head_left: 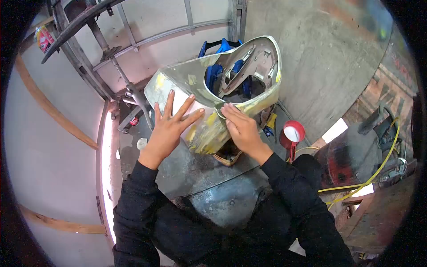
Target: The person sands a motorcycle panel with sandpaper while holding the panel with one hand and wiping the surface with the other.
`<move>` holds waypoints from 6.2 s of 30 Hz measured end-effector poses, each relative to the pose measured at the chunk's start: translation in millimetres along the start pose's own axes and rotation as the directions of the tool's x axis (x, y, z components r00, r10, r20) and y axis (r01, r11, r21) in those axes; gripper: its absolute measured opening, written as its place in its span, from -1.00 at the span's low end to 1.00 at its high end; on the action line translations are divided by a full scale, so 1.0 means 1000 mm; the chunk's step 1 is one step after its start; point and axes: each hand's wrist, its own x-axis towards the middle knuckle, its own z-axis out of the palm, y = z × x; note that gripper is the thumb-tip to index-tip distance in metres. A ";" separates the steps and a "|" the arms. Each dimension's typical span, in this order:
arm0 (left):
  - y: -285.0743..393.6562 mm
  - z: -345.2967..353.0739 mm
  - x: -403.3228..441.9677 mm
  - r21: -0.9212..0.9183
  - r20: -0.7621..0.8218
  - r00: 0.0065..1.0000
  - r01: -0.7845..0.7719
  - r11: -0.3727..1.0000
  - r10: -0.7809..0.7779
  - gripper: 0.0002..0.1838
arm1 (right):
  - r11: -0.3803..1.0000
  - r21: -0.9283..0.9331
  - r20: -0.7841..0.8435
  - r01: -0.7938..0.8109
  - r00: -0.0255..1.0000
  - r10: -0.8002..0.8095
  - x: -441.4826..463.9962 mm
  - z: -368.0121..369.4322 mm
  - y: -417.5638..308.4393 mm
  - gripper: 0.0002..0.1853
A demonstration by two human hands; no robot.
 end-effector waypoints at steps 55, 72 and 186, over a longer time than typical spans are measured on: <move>-0.009 -0.003 -0.005 -0.128 -0.003 1.000 0.029 0.991 -0.030 0.06 | 0.999 -0.035 -0.001 -0.005 1.000 0.005 -0.001 0.005 0.001 -0.65; -0.009 -0.004 -0.012 -0.117 -0.012 1.000 0.018 0.993 -0.020 0.10 | 0.914 -0.338 -0.065 -0.224 0.974 0.215 0.002 -0.003 0.051 -0.62; -0.017 0.001 -0.007 -0.133 -0.010 0.998 0.067 0.989 -0.069 0.04 | 0.950 -0.274 -0.133 -0.149 0.984 0.116 -0.002 -0.010 0.055 -0.64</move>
